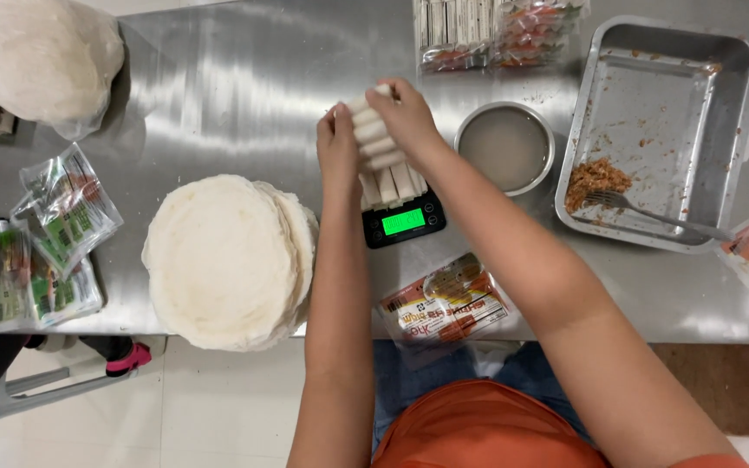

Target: The person wraps prepared meat filling into spring roll wrappers by hand, using water to seal the edges, and then marks product labels with a marker.

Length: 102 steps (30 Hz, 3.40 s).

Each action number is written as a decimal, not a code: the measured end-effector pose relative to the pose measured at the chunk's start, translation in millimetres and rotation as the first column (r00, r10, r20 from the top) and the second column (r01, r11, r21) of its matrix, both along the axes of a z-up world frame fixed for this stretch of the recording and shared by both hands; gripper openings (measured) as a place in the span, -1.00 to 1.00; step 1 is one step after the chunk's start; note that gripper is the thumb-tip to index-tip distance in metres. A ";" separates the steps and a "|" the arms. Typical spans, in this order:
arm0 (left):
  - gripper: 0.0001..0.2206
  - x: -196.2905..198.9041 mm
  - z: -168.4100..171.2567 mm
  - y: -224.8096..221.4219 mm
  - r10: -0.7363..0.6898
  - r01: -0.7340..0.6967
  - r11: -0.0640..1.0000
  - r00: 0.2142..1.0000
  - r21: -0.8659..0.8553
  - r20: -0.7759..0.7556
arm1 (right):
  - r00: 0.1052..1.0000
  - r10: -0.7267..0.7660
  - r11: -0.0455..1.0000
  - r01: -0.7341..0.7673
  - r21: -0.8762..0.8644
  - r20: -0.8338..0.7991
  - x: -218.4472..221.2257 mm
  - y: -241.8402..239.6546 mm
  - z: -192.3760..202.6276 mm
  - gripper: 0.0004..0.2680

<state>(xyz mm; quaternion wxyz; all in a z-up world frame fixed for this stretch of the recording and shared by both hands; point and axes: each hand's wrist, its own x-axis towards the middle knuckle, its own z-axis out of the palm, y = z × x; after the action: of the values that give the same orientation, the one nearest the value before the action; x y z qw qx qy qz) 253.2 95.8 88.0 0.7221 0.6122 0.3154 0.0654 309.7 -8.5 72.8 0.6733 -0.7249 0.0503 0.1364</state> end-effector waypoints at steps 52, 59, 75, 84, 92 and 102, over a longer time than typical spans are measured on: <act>-0.59 -239.6 -50.5 -203.6 -0.461 0.500 0.776 0.866 -0.385 0.195 | 0.837 -0.219 0.919 0.350 -0.183 0.501 -335.5 -236.9 -9.4 -0.67; -0.58 -242.9 -37.3 -207.6 -0.489 0.476 0.761 0.867 -0.441 0.091 | 0.693 0.022 0.857 0.358 -0.370 0.720 -335.4 -215.4 -19.6 -0.60; -0.66 -228.6 -35.3 -211.3 -0.481 0.487 0.671 0.860 -0.560 0.171 | 0.913 -0.374 0.926 0.378 0.007 0.162 -317.5 -243.0 25.4 -0.77; -0.61 -230.5 -22.0 -202.3 -0.693 0.723 0.603 0.684 -0.338 0.228 | 0.747 -0.082 0.906 0.331 -0.263 0.660 -351.5 -228.8 -16.9 -0.79; -0.73 -220.0 -36.3 -211.4 -0.362 0.310 0.609 0.928 -0.730 0.091 | 0.868 -0.219 0.806 0.419 -0.419 0.446 -295.2 -300.1 -58.5 -0.68; -0.74 -221.2 -32.1 -218.4 -0.582 0.603 0.775 0.798 -0.188 0.157 | 0.931 -0.295 0.947 0.315 -0.064 0.217 -319.8 -274.4 -9.5 -0.68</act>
<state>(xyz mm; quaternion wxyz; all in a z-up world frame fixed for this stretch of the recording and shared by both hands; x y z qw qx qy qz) 32.0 -122.7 55.9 0.7847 0.5896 0.0789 -0.1744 -10.0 -282.9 63.4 0.6517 -0.7504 0.0995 -0.0475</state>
